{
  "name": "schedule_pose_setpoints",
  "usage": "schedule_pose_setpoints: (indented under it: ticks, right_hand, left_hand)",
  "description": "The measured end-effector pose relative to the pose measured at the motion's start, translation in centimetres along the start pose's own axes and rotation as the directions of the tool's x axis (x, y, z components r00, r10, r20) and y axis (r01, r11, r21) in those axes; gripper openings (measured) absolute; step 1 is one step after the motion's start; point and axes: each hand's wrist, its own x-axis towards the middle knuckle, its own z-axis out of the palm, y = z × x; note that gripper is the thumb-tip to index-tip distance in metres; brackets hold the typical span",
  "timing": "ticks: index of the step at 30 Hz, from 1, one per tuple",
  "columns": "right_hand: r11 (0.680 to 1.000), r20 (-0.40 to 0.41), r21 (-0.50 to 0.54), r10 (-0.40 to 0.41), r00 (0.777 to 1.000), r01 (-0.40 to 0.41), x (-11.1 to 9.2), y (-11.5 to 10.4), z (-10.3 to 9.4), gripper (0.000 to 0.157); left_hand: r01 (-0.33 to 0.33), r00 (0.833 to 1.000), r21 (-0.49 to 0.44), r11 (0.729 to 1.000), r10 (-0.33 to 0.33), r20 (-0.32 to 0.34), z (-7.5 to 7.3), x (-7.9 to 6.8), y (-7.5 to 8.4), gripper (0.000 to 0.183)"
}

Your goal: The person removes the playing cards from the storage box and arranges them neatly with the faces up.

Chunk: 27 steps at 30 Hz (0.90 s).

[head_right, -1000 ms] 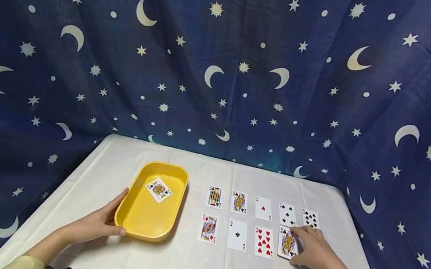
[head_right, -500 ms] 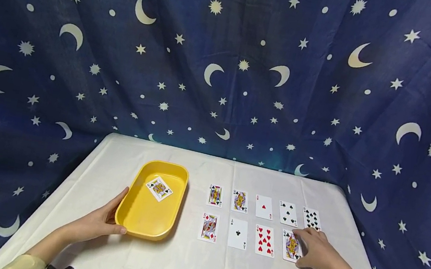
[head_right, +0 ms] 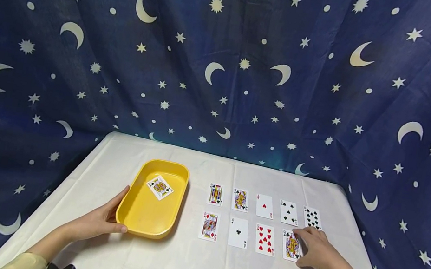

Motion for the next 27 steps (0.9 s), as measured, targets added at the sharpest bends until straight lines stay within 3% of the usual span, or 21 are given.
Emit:
schedule_pose_setpoints:
  ticks: [14, 23, 27]
  right_hand:
    - [0.998, 0.052, 0.029, 0.059, 0.997, -0.060, 0.08, -0.45, -0.47, 0.093]
    - [0.998, 0.056, 0.029, 0.055, 0.997, -0.056, 0.07, -0.37, -0.40, 0.093]
    - [0.998, 0.056, 0.031, 0.049, 0.997, -0.051, 0.11, -0.31, -0.42, 0.093]
  left_hand:
    - [0.013, 1.000, -0.004, 1.000, -0.014, -0.024, 0.02, -0.02, 0.32, 0.112]
    - [-0.002, 1.000, -0.020, 1.000, 0.001, -0.010, 0.00, -0.10, 0.19, 0.111]
    - [-0.001, 1.000, -0.022, 1.000, 0.000, -0.017, 0.05, -0.47, 1.01, 0.111]
